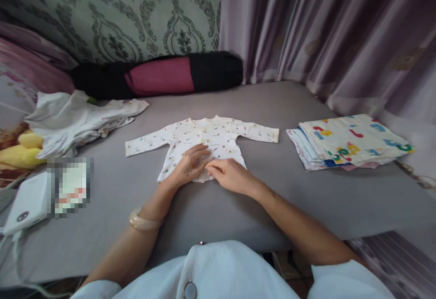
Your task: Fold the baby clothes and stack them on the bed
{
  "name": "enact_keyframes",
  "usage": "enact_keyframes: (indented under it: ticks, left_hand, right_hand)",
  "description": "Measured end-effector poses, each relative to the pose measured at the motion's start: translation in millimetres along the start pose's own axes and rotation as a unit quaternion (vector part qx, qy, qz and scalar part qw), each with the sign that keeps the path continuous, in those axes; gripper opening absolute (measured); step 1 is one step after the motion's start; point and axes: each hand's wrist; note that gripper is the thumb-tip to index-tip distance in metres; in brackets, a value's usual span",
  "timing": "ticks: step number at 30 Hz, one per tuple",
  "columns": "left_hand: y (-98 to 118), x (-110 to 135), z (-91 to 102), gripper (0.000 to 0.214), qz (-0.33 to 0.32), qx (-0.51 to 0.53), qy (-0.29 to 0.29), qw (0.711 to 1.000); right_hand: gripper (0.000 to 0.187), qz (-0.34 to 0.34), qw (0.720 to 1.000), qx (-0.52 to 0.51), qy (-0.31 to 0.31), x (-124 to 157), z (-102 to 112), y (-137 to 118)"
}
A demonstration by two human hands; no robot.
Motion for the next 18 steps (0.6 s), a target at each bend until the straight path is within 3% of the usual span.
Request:
enact_keyframes:
  ticks: [5,8,12,15,18]
  left_hand:
    - [9.4,1.1,-1.2,0.022,0.003,0.011,-0.087,0.996]
    - [14.8,0.7,-0.1,0.022,0.013,0.024,-0.125,0.992]
    - [20.9,0.6,-0.1,0.028,0.018,0.039,-0.149,0.988]
    - [23.3,0.7,-2.4,0.035,0.003,0.047,-0.158,0.986]
    - [23.3,0.0,-6.8,0.014,-0.002,0.047,-0.138,0.989]
  right_hand:
    - [0.026,-0.113,0.982,-0.045,0.142,-9.9,18.0,41.0]
    - [0.024,-0.152,0.969,-0.025,0.192,-10.9,23.6,66.9]
    - [0.023,-0.178,0.962,0.011,0.205,-10.1,21.8,90.0]
    - [0.025,-0.18,0.961,0.036,0.207,-7.6,20.6,92.5]
    - [0.031,-0.147,0.975,0.064,0.157,-0.5,23.9,84.8]
Point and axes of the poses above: each hand's wrist, its own x-axis away from the middle knuckle, its own z-axis out of the back of the hand, y = z × x, and after that the axes turned 12 degrees about x, right-handed
